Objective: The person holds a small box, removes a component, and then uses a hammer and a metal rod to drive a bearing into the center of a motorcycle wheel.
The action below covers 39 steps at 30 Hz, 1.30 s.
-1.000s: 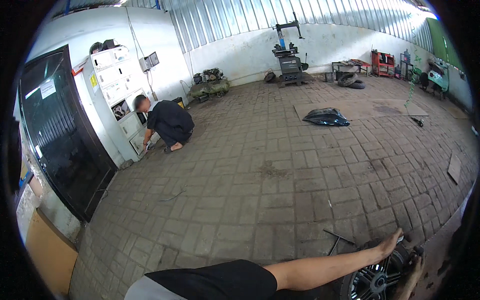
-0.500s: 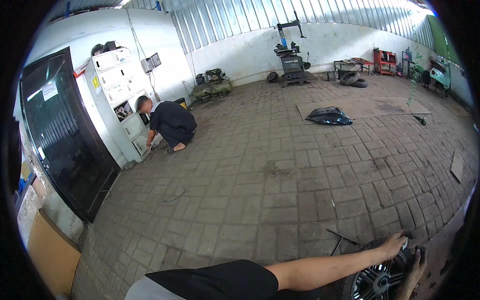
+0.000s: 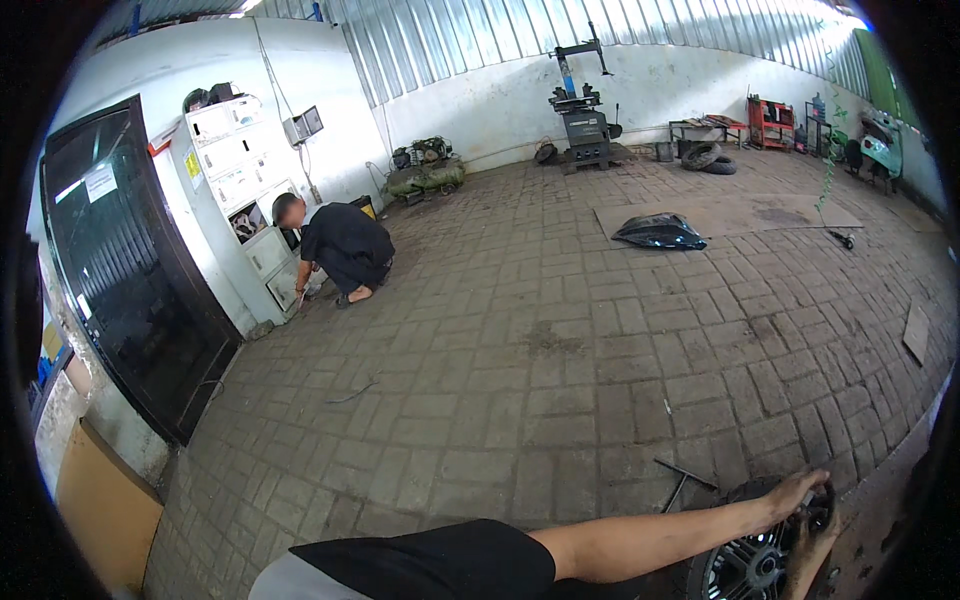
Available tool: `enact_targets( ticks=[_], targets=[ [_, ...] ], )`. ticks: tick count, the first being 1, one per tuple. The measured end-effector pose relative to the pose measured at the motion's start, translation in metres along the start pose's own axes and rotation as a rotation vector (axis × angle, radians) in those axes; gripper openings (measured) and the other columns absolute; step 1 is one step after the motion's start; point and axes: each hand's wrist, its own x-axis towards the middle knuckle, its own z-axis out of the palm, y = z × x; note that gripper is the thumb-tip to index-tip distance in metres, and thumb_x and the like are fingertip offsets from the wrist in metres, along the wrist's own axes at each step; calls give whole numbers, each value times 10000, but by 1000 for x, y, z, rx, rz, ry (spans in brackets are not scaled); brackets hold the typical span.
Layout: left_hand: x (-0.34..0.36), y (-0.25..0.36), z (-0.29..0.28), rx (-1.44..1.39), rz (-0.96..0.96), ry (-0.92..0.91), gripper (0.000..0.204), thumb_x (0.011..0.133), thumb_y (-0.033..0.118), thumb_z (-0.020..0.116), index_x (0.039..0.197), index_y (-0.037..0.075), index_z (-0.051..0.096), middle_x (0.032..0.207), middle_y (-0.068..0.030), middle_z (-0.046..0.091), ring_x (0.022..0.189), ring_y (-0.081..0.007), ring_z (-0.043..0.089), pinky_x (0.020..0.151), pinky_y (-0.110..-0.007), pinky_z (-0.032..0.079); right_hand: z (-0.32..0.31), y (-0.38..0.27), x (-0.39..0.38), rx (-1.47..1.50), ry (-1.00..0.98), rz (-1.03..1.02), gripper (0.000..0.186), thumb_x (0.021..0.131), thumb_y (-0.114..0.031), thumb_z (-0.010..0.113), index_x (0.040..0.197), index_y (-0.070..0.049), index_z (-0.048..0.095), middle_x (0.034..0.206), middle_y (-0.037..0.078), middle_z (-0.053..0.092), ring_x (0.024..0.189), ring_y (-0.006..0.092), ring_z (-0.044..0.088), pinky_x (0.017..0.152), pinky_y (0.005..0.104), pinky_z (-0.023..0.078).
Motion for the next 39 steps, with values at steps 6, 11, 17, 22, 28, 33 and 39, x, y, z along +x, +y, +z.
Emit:
enact_targets(
  ticks=[6, 11, 17, 22, 28, 33, 39],
  targets=[
    [6, -7, -13, 73, -116, 11, 691, 825, 582, 419, 1252, 40, 400, 1211, -148, 439, 1100, -259, 419, 896, -420, 335, 8, -24, -1, -34, -89, 40, 438, 711, 30, 557, 1143, 74, 500, 1078, 204, 570, 990, 291, 547, 825, 345, 409],
    [21, -25, -17, 0, -59, 55, 722, 818, 600, 419, 1236, 11, 415, 1206, -176, 447, 1115, -275, 420, 905, -438, 335, 13, -43, 7, 35, -180, 7, 390, 715, 44, 546, 1103, 74, 527, 1027, 188, 591, 943, 281, 563, 814, 346, 414],
    [12, -15, -32, -24, -169, -173, 897, 778, 647, 448, 1381, 31, 201, 1397, -165, 262, 1268, -311, 271, 968, -505, 281, 14, -35, 2, -83, -125, -45, 439, 621, 97, 598, 1056, 63, 556, 1023, 205, 588, 940, 341, 557, 828, 359, 425],
    [-3, -2, -13, -31, -217, -131, 984, 725, 725, 424, 1406, 72, 141, 1454, -177, 103, 1333, -356, 77, 1004, -579, 161, 3, -50, 1, -116, -125, 52, 481, 585, 91, 616, 1062, 55, 561, 981, 182, 604, 894, 277, 579, 802, 329, 428],
    [-6, 3, -11, -14, -228, -156, 986, 734, 726, 399, 1419, 94, 79, 1465, -172, 61, 1335, -357, 49, 1005, -595, 143, 5, -43, 1, -166, -103, -60, 456, 599, 82, 608, 1053, 57, 564, 943, 182, 612, 815, 275, 584, 756, 337, 430],
    [-2, -1, -16, 34, -210, -135, 970, 753, 716, 383, 1420, 91, 57, 1458, -178, 87, 1327, -365, 86, 1011, -582, 155, 9, -52, 3, -100, -108, -49, 442, 596, 74, 609, 1036, 64, 561, 936, 193, 597, 842, 332, 575, 772, 362, 432],
    [17, -18, -12, 112, -131, -186, 911, 795, 669, 385, 1413, 66, 94, 1453, -190, 104, 1322, -365, 129, 1017, -549, 192, -4, -27, 1, -280, -78, -79, 440, 600, 66, 575, 1040, 43, 560, 1004, 207, 555, 946, 374, 524, 814, 400, 412]
  ],
)
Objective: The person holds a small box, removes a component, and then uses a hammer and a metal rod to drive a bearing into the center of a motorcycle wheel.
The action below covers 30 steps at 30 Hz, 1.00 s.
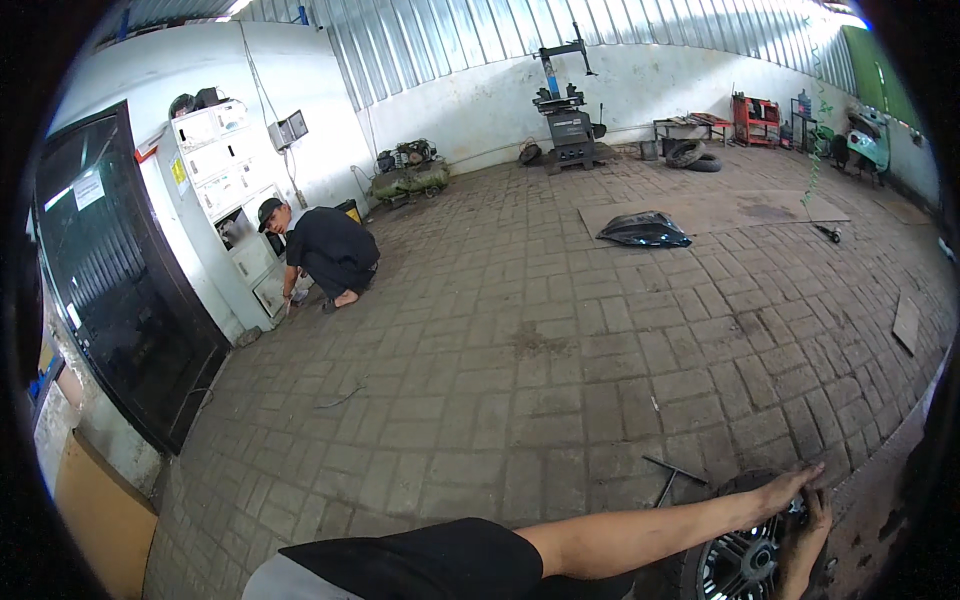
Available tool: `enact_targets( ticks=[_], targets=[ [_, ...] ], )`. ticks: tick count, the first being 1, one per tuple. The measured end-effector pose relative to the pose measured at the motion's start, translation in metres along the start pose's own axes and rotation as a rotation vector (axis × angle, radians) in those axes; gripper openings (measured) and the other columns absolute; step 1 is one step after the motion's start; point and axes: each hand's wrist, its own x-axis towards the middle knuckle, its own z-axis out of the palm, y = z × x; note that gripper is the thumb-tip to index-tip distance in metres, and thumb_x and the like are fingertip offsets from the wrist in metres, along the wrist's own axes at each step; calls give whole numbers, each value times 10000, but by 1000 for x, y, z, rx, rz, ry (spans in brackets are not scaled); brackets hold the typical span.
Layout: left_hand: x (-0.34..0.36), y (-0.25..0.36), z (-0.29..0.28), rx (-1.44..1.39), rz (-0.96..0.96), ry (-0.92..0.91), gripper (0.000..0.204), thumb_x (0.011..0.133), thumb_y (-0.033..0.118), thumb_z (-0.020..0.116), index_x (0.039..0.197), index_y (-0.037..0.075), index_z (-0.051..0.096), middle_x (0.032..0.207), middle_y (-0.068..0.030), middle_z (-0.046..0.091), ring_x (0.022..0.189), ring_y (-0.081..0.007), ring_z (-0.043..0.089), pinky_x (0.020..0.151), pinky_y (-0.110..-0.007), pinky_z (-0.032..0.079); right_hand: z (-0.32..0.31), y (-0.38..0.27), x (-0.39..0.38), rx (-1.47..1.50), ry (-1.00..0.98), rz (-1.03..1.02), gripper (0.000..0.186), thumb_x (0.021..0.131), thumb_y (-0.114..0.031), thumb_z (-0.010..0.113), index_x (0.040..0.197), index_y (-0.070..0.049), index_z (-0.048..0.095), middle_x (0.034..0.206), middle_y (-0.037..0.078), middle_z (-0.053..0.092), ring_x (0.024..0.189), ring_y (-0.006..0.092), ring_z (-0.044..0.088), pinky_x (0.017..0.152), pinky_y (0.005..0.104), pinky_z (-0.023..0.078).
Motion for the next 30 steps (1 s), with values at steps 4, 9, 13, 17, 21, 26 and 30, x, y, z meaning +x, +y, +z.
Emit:
enact_targets(
  ticks=[4, 9, 13, 17, 21, 26, 30],
  targets=[
    [14, -27, -23, 1, 13, 137, 876, 811, 649, 385, 1401, 44, 151, 1433, -210, 167, 1316, -340, 182, 1035, -479, 213, 14, -16, 4, 46, -20, -21, 389, 624, 70, 543, 1011, 40, 565, 989, 204, 551, 928, 379, 518, 795, 410, 409],
    [4, -15, -2, 294, 116, 208, 783, 881, 512, 396, 1336, -90, 185, 1390, -258, 243, 1312, -319, 217, 1058, -358, 198, 12, -10, 3, -12, 128, -61, 305, 666, 64, 531, 968, 48, 569, 933, 196, 554, 863, 377, 527, 747, 414, 412],
    [-20, 12, 14, 345, 174, 160, 598, 931, 347, 395, 1304, -102, 266, 1339, -248, 343, 1270, -298, 309, 1047, -326, 234, -1, 3, 3, -87, 87, 91, 266, 752, 12, 537, 1015, 44, 564, 982, 216, 552, 893, 374, 538, 759, 402, 423],
    [-29, 14, 5, 337, 327, 206, 384, 917, 205, 451, 1208, -46, 439, 1195, -188, 505, 1138, -247, 452, 971, -332, 335, 8, 19, 5, -155, 179, 96, 233, 798, -35, 552, 1015, 47, 570, 991, 220, 556, 905, 365, 542, 759, 388, 427],
    [-36, 21, 12, 381, 331, 323, 279, 887, 141, 509, 1098, -38, 534, 1054, -150, 595, 995, -205, 535, 881, -326, 400, 4, 15, 5, -136, 181, 111, 226, 796, -45, 559, 1001, 46, 580, 976, 219, 570, 890, 373, 547, 751, 387, 431],
    [-36, 21, 9, 395, 392, 314, 267, 857, 146, 553, 1040, -49, 565, 982, -140, 624, 926, -188, 553, 834, -325, 416, 3, 2, 7, -161, 152, 138, 217, 802, -59, 552, 989, 47, 584, 954, 226, 572, 873, 375, 555, 734, 392, 434],
    [-36, 23, 7, 399, 377, 307, 286, 839, 156, 578, 1036, -51, 565, 983, -137, 622, 937, -183, 552, 838, -320, 415, 10, 11, 6, -280, 243, 49, 176, 747, -6, 567, 914, 44, 592, 864, 213, 578, 787, 375, 565, 661, 409, 438]
  ],
)
